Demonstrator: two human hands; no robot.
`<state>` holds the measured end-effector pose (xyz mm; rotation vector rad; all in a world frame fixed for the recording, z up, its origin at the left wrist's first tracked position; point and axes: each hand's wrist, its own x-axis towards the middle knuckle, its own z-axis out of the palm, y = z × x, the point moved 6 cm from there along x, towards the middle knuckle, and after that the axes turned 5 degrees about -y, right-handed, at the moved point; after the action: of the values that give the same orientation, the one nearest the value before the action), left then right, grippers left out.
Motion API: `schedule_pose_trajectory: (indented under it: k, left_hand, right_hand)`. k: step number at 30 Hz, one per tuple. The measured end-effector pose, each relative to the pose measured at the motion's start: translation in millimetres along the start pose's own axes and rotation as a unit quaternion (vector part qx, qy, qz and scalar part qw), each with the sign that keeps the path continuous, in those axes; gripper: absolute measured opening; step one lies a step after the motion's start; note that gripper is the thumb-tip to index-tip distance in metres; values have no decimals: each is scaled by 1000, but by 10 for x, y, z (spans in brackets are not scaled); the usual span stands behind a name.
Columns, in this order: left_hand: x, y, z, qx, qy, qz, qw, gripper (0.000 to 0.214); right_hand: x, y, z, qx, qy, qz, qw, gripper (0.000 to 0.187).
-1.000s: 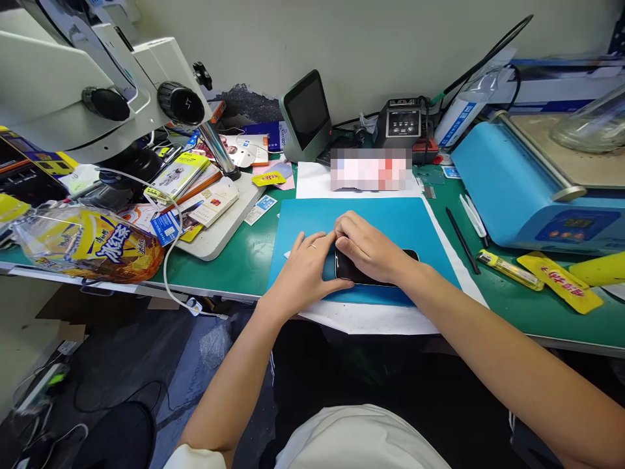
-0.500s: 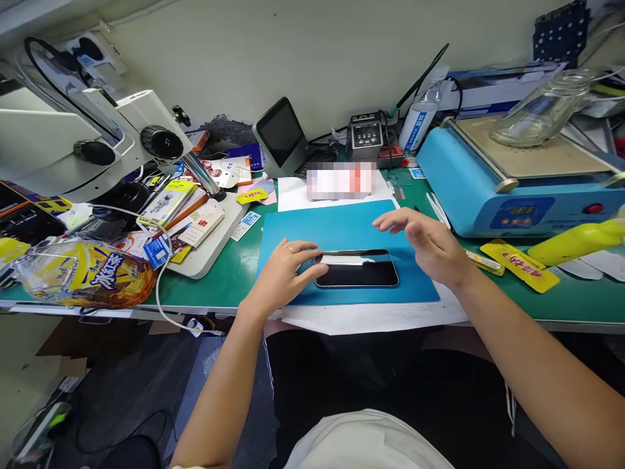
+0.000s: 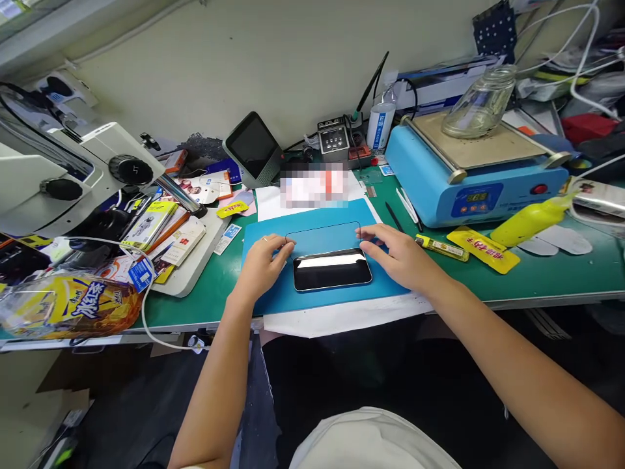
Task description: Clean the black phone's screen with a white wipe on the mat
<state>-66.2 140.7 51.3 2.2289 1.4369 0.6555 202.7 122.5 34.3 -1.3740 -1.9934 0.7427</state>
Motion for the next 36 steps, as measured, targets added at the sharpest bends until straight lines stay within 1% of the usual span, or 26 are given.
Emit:
schedule_pose_trajectory:
  k: [4, 7, 10, 12, 15, 18, 21, 23, 25, 27, 29, 31, 32, 33, 35, 36]
  left_hand:
    - [57, -37, -27, 14, 36, -26, 999, 27]
    - [55, -93, -97, 39, 63, -51, 996, 29]
    - [-95, -147, -158, 56, 78, -68, 993, 34]
    - [-246, -178, -156, 67, 73, -77, 992, 32]
    - [-434, -233, -131, 95, 70, -107, 987, 26]
    - [-490, -279, -108, 86, 72, -129, 985, 17]
    - [-481, -263, -113, 61, 63, -126, 988, 17]
    - [-504, -196, -153, 33, 71, -119, 990, 18]
    - [-570, -79, -205, -37, 95, -109, 989, 20]
    - [-668, 82, -227, -131, 116, -91, 980, 21]
    - [-780, 274, -183, -200, 108, -66, 972, 21]
    - [-892, 460, -74, -238, 76, -42, 967, 21]
    - [-946, 537, -4, -250, 53, -32, 966, 21]
    - [-997, 598, 67, -258, 32, -24, 965, 21]
    - [-1086, 657, 194, -269, -4, -22, 963, 18]
    - [-1122, 656, 242, -274, -15, -27, 961, 16]
  right_hand:
    - [-14, 44, -4, -16, 21, -12, 1000, 50]
    - [-31, 52, -3, -34, 27, -21, 999, 54]
    - [-48, 37, 1, -48, 19, -17, 998, 55]
    - [-54, 15, 7, -57, 10, -14, 998, 55]
    - [-55, -24, 20, -71, 5, -28, 997, 54]
    - [-51, -23, 37, -79, 7, -35, 996, 53]
    - [-32, 20, 47, -78, 0, -27, 997, 55]
    - [-16, 31, 33, -74, -2, -27, 997, 56]
    - [-22, -9, -4, -63, 9, -34, 997, 53]
    - [-76, -125, -33, -37, 28, -46, 998, 49]
    - [-193, -320, 6, 17, 33, -67, 997, 47]
    - [-356, -570, 183, 94, -22, -101, 990, 55]
    - [-447, -684, 310, 124, -65, -109, 984, 63]
    - [-535, -771, 438, 144, -102, -106, 979, 64]
    - [-685, -857, 670, 175, -157, -72, 969, 32]
    - [-739, -862, 751, 193, -169, -49, 965, 31]
